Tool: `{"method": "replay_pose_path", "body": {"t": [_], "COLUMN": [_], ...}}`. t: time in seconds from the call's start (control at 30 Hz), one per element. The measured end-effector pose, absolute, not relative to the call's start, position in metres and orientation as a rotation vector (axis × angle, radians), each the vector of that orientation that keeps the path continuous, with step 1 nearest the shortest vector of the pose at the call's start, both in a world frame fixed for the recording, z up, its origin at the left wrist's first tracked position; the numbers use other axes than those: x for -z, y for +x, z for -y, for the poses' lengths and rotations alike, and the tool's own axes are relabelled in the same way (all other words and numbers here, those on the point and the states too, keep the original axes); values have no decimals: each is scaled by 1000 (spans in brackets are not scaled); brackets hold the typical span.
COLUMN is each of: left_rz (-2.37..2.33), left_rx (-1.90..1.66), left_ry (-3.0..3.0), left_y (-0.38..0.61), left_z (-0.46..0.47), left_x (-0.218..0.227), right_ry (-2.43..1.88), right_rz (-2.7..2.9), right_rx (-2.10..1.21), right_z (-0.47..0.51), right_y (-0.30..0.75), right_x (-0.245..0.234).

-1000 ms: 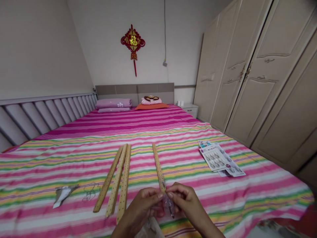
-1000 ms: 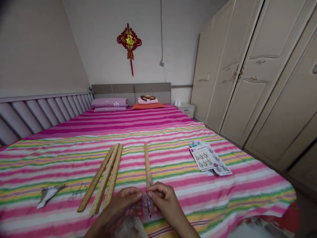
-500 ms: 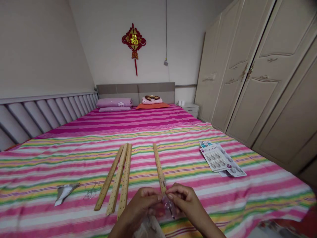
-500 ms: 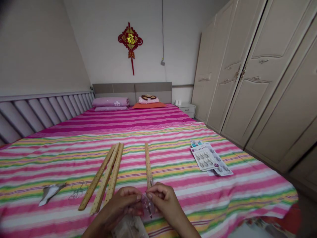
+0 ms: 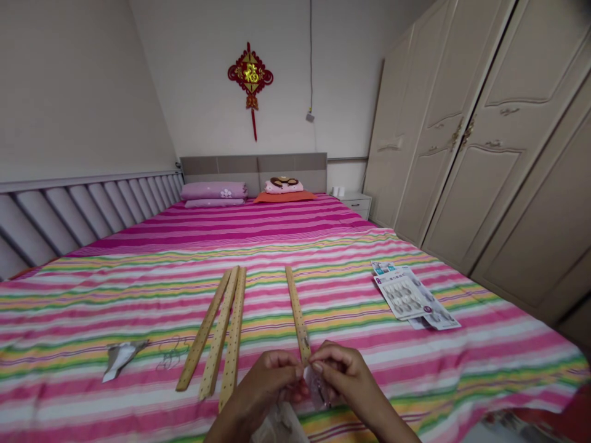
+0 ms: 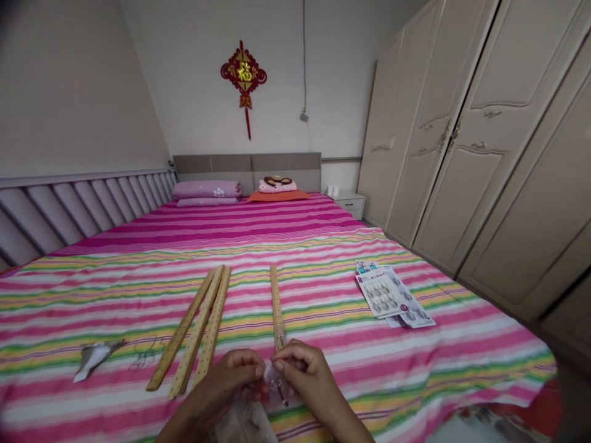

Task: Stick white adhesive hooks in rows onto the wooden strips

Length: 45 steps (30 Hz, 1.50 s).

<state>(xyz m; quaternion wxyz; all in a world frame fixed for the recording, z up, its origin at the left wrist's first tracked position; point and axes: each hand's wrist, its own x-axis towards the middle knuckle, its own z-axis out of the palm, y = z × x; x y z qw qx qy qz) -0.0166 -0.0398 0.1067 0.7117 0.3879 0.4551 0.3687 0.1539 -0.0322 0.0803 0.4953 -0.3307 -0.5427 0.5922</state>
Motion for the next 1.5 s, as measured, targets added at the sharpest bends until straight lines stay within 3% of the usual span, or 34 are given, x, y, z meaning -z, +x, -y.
{"method": "replay_pose_path", "body": {"t": [0.33, 1.5], "left_rz": [-728, -835], "left_rx": [-824, -793], "left_ry": [679, 728], "left_y": [-7, -10], "left_z": [43, 42], "left_x": [-90, -86], "right_ry": [-806, -629], "right_rz": [1274, 1810], "right_rx": [-1543, -1245], "right_z": [31, 27], "right_y": [151, 162], "right_x": [-68, -99]}}
